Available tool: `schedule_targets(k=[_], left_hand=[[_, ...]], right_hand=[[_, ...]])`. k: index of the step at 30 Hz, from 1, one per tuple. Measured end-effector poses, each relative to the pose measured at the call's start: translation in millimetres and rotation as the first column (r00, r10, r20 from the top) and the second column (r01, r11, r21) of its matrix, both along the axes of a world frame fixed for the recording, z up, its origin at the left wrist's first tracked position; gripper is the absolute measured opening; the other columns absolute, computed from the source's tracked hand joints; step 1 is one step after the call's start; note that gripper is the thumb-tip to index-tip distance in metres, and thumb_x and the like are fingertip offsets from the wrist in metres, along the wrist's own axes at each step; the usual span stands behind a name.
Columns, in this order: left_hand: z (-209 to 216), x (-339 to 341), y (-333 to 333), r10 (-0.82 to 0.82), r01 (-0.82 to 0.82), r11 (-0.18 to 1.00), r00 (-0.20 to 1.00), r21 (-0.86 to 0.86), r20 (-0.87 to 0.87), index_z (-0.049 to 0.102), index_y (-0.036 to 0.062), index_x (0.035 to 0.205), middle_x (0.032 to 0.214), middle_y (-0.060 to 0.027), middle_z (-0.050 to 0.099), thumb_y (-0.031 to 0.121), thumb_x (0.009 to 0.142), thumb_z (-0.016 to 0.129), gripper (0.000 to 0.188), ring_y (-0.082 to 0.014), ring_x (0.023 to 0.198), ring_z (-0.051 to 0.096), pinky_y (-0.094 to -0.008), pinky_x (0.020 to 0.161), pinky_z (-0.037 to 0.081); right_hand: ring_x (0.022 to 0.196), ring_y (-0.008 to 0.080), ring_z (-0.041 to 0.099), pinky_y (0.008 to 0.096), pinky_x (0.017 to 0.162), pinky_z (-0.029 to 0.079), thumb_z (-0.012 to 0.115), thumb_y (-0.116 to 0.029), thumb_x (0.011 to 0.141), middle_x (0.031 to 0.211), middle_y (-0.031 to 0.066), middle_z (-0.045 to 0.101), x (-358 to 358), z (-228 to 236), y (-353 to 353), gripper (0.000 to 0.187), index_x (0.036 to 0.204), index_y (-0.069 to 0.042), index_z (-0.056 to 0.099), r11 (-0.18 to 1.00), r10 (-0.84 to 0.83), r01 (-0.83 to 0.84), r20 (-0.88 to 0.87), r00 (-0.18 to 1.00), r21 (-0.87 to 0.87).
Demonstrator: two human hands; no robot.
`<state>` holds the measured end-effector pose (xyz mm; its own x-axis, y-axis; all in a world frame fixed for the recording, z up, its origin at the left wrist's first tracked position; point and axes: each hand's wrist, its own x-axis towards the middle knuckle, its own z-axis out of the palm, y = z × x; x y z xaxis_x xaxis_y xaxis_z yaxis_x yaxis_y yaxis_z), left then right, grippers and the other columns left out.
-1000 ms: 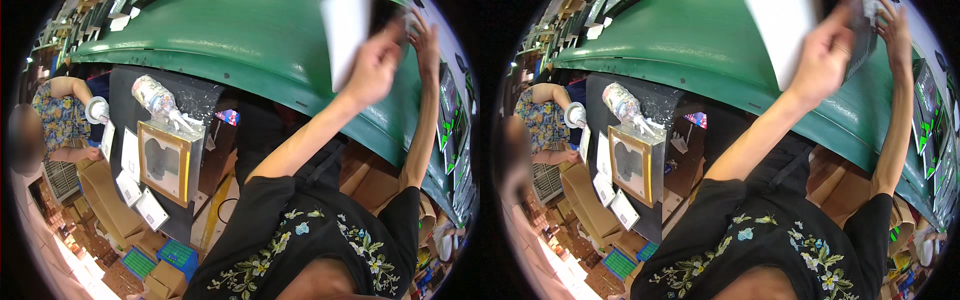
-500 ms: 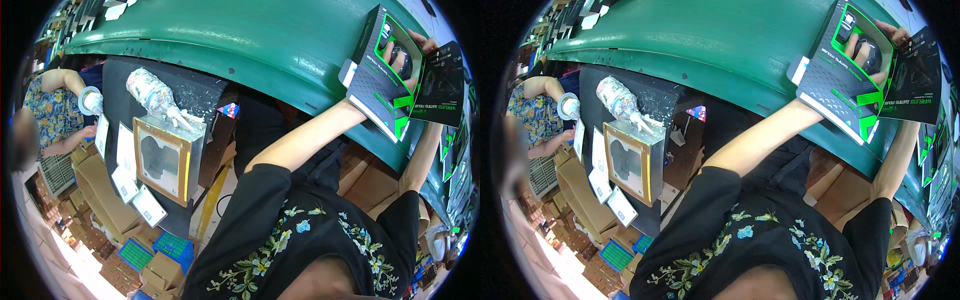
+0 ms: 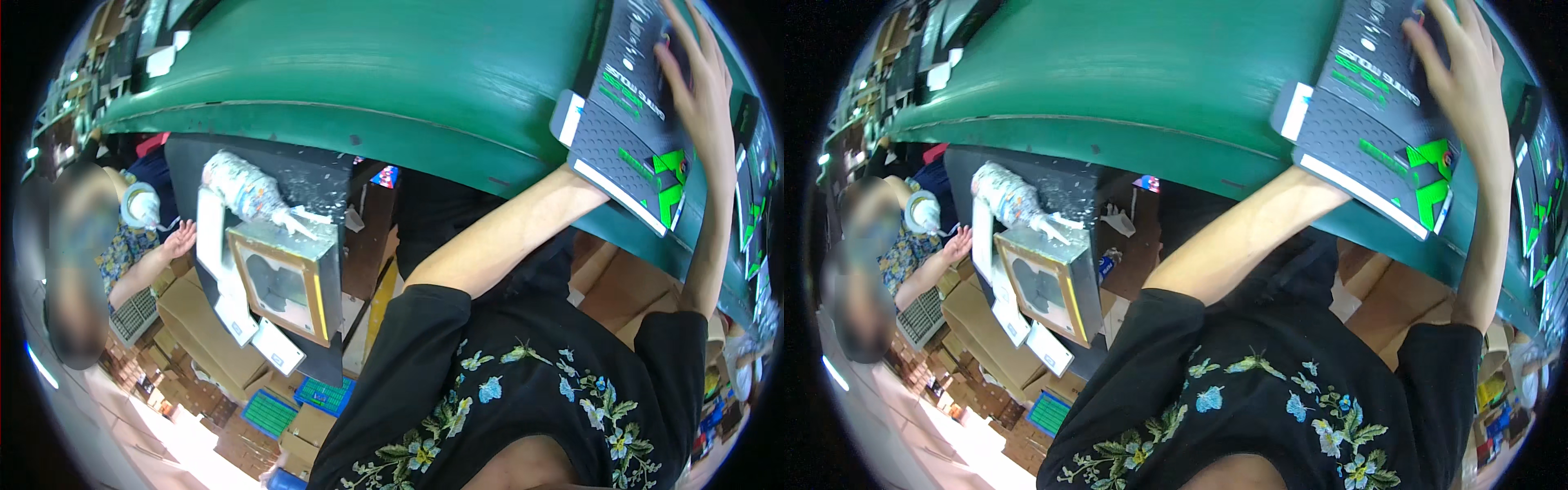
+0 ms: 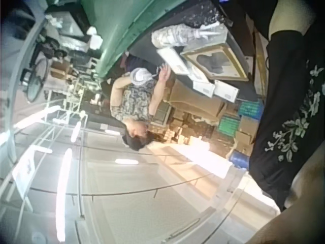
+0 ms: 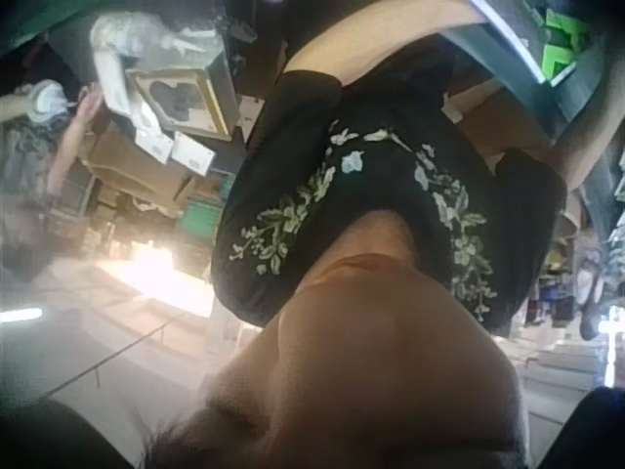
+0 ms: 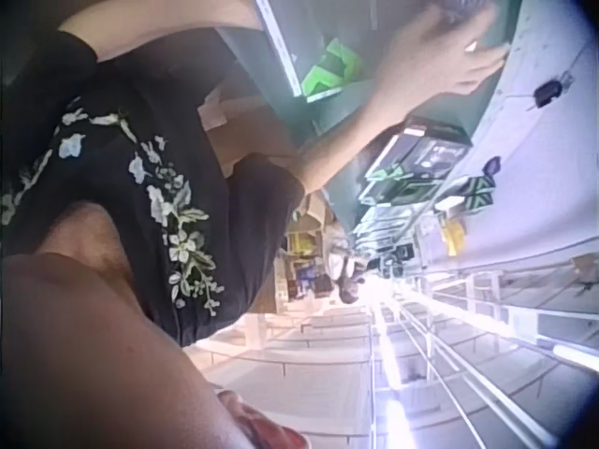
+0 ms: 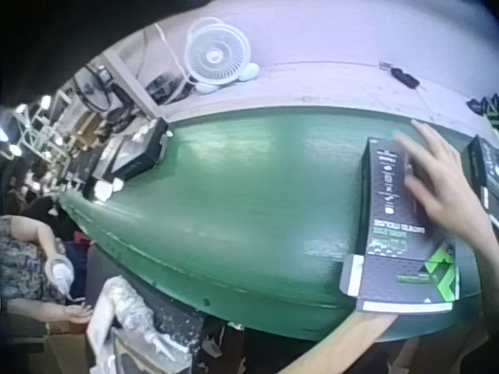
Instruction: Applying glue to internal packaging and placing items into boxes for wireless gaming mice on an assembly line.
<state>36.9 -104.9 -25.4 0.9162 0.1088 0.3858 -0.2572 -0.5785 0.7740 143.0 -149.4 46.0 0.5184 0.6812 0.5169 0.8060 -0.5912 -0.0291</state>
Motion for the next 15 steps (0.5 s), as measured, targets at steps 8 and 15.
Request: schedule_targets(k=[8, 15], left_hand=[[14.1, -12.2, -33.5, 0.045, -0.045, 0.999, 0.998, 0.009, -0.049, 0.043, 0.0072, 0.144, 0.153, -0.0193, 0.037, 0.037, 0.101, 0.041, 0.053, -0.0333, 0.147, 0.022, -0.0530, 0.119, 0.017], [38.1, -157.1, -10.3, 0.082, -0.096, 0.992, 0.985, 0.086, 0.151, 0.065, 0.0017, 0.113, 0.139, -0.0247, 0.049, 0.015, 0.082, 0.065, 0.034, -0.0378, 0.133, 0.047, -0.0472, 0.114, 0.036]], right_hand=[[0.150, 0.0342, 0.022, 0.0542, 0.120, 0.012, 0.054, -0.035, 0.099, 0.157, 0.0064, 0.037, -53.3, -2.6, -21.6, 0.030, 0.118, -0.017, 0.066, 0.939, 0.118, -0.173, -0.194, 0.974, -0.296], [0.143, 0.0372, 0.032, 0.0500, 0.116, 0.021, 0.052, -0.031, 0.100, 0.148, 0.0129, 0.045, 2.9, -15.1, -55.7, 0.030, 0.112, -0.006, 0.064, 0.950, 0.086, -0.136, -0.183, 0.979, -0.283]])
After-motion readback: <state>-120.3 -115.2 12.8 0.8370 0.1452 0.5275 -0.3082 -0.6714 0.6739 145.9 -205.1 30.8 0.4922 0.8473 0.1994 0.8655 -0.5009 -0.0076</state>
